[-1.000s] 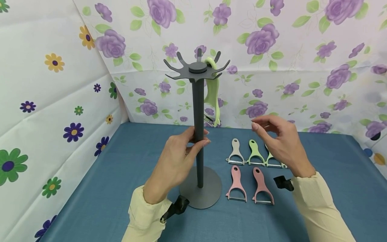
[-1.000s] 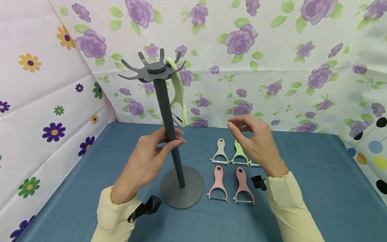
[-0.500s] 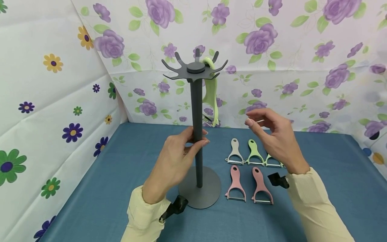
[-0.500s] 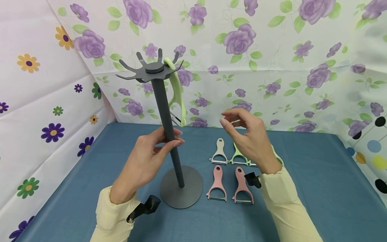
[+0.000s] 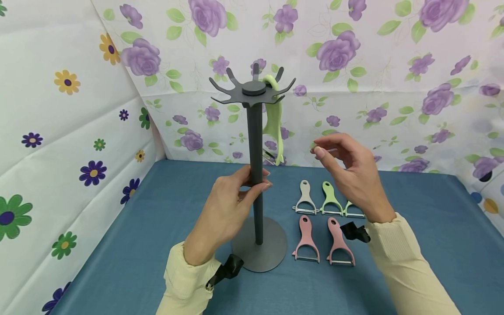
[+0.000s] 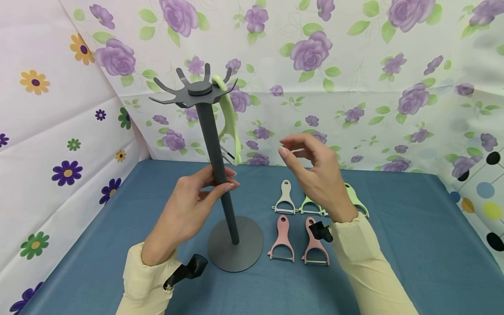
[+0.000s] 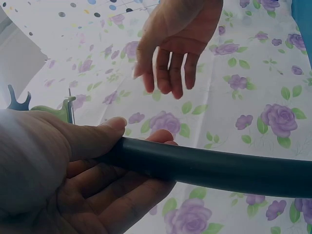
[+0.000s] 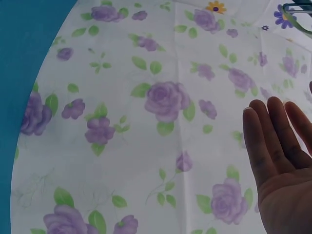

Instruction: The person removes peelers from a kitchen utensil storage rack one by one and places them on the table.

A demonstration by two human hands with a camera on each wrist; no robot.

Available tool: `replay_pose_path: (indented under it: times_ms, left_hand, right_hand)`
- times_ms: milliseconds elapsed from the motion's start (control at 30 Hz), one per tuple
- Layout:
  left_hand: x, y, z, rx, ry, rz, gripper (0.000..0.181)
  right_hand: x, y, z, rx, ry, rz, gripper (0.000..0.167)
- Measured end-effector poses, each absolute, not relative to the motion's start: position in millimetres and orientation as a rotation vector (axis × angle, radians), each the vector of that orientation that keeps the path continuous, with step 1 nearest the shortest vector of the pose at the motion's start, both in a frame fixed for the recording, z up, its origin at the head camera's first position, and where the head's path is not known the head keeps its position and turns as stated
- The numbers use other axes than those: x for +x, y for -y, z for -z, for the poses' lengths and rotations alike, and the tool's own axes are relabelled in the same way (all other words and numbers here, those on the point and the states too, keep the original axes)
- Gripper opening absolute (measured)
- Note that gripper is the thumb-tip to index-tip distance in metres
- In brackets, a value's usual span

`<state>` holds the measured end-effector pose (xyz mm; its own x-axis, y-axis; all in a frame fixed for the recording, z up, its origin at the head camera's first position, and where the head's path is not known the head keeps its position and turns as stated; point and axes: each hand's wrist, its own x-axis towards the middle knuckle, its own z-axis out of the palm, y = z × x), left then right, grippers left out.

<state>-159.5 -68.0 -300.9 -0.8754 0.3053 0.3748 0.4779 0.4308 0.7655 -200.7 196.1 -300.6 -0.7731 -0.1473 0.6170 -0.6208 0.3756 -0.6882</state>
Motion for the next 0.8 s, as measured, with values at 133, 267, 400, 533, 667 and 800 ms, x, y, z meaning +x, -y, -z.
replay_pose_path:
  times_ms: [133, 267, 400, 533, 667, 800]
  left_hand:
    - [-159, 68, 301, -0.695, 2.495, 1.424, 0.018]
    - [-160, 68, 301, -0.703, 2.485, 1.430, 0.017]
    - [-159, 68, 301, -0.704, 2.488, 1.437, 0.018]
    - [-159, 68, 301, -0.701, 2.492, 1.436, 0.019]
    - [-159, 68, 301, -0.696, 2.490, 1.450, 0.019]
    - [-159, 68, 301, -0.700, 2.485, 1.448, 0.018]
  right_hand:
    - [-200, -193, 297, 0.681, 2.166, -1.418, 0.023]
    - [-199, -191, 294, 0.691, 2.153, -1.436, 0.022]
    - [-199, -188, 291, 0.712, 2.132, -1.446, 0.022]
    - [-200, -186, 288, 0.737, 2.115, -1.460, 0.023]
    - [-200, -182, 284, 0.755, 2.100, -1.479, 0.024]
    - [-200, -179, 281, 0.790, 2.082, -1.493, 0.025]
